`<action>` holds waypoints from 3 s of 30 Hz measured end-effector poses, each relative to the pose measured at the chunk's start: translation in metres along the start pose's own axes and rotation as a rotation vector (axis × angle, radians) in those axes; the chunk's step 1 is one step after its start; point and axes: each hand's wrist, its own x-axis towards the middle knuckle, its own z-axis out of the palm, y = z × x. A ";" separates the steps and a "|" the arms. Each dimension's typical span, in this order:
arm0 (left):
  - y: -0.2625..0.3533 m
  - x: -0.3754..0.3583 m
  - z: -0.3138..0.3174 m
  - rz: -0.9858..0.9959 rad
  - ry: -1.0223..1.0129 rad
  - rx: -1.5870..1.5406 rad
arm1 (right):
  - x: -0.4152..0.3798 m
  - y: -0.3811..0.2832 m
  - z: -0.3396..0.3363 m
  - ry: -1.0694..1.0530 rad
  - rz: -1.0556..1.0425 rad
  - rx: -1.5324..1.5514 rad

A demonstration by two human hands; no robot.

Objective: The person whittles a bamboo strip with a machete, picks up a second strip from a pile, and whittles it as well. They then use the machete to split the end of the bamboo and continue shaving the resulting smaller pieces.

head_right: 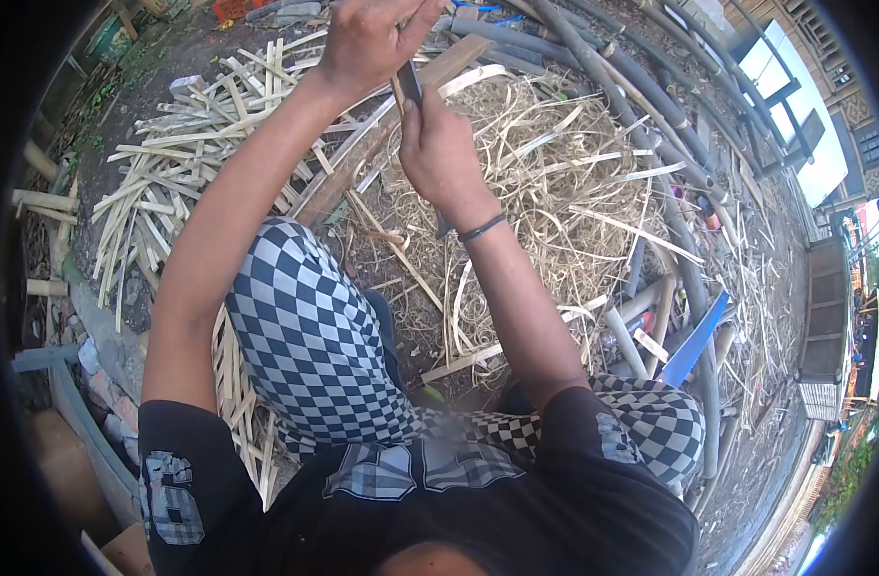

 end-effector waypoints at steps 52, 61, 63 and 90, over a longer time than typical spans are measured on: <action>0.002 -0.020 -0.039 -0.029 -0.130 0.196 | -0.054 0.103 0.079 -0.147 0.257 -0.203; -0.002 -0.024 -0.040 -0.099 -0.172 0.209 | -0.014 0.053 0.046 -0.155 0.084 -0.189; -0.002 -0.021 -0.036 -0.044 -0.139 0.198 | -0.015 0.037 0.044 -0.067 0.033 -0.155; 0.001 -0.011 -0.021 -0.030 -0.144 0.161 | -0.044 0.163 0.090 -0.520 0.368 -0.410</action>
